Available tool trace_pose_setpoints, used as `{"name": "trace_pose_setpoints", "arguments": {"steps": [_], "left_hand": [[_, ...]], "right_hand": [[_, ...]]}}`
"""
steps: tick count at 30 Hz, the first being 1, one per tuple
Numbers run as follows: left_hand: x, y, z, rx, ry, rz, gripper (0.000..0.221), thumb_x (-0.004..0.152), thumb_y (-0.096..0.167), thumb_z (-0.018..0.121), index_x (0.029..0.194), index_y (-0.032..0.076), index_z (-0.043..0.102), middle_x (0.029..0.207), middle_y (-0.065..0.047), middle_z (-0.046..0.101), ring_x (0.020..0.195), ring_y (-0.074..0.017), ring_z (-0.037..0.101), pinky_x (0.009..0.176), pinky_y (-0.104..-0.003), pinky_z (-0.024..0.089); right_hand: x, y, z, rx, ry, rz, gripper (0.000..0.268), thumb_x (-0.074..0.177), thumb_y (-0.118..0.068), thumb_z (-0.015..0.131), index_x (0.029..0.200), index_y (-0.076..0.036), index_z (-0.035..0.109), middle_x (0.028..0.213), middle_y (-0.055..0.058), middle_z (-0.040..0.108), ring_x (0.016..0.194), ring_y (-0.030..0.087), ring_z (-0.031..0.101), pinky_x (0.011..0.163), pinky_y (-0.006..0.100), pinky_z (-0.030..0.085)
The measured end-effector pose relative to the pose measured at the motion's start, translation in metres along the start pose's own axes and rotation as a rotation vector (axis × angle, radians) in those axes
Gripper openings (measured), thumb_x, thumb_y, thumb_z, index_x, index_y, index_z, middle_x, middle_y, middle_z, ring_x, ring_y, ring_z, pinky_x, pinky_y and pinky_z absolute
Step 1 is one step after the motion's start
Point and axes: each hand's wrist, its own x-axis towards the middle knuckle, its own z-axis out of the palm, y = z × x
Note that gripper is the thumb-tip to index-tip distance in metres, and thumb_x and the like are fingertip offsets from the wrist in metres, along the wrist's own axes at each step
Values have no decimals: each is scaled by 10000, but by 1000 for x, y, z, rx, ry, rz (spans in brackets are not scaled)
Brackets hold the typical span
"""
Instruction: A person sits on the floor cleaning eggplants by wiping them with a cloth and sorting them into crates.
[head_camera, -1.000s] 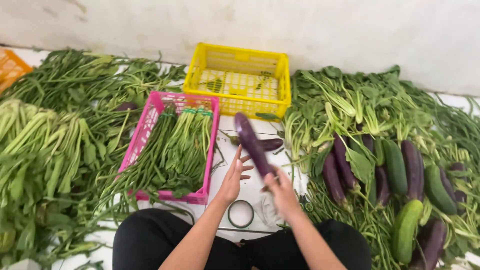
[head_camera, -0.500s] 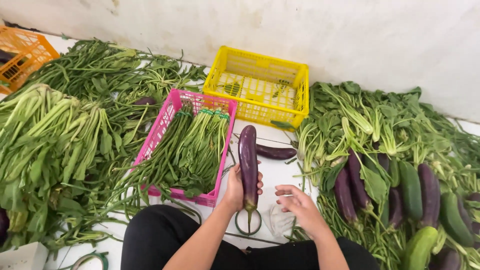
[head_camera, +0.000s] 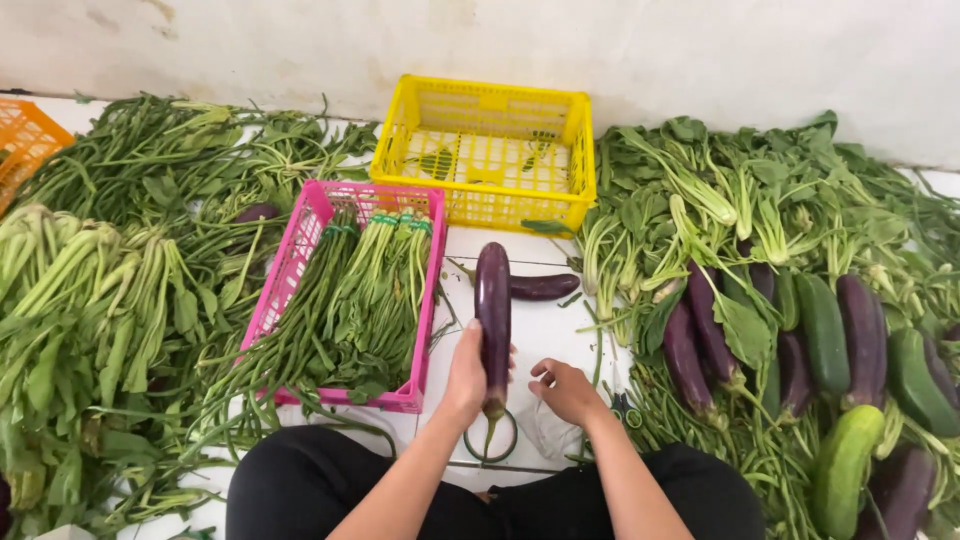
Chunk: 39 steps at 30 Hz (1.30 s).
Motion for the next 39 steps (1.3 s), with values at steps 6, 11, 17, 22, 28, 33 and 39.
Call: {"name": "trace_pose_setpoints", "arguments": {"steps": [6,11,17,22,28,33,39], "left_hand": [[-29,17,28,595,113,299,626,1065,461,391,1567,88,389,1469,-245,541,1385,-385,506,1166,-503,391],[-20,-4,22,877,167,514,599,979,335,660,1534,205,479,1207,-131,561,1112,-343,617,941,-436,525],[-29,-8,30,1217,281,1076,515,915,398,720,1418,331,631,1118,-43,519,1058,-269,562,914,-390,456],[-36,1,40,1303,411,1501,361,937,235,720,1271,371,735,1097,-82,553,1053,-286,566,930,-420,450],[-37,3,43,1278,449,1639,367,997,121,617,1181,399,768,1093,-89,594,1019,-291,582,907,-443,486],[-36,4,42,1279,466,1677,248,1016,223,629,1143,372,782,1091,-90,599,1002,-280,576,909,-436,490],[-40,8,44,1316,484,1655,305,1016,157,613,1163,371,773,1080,-83,597,1003,-275,578,896,-425,490]], "right_hand": [[-4,-2,-7,40,5,6,390,878,-334,714,1228,-161,729,1108,138,764,1114,337,707,942,449,554],[-6,-2,-8,46,-15,-7,389,879,-348,707,1231,-182,725,1104,132,761,1121,336,700,951,447,554],[-15,-12,-11,69,-11,-46,379,900,-333,684,1226,-143,719,1073,155,759,1098,340,704,946,444,554],[-2,7,4,119,-12,-139,428,891,-374,693,1250,-141,682,1137,123,747,1075,311,707,948,448,559],[7,20,12,113,-3,-200,432,922,-345,679,1286,-117,635,1175,88,732,1032,266,710,930,441,567],[7,18,12,45,-15,-106,404,907,-377,674,1242,-152,663,1006,67,750,1011,282,717,929,447,566],[3,15,7,5,-27,-67,400,901,-390,685,1215,-142,688,1032,109,759,1082,318,706,961,450,553]]}}
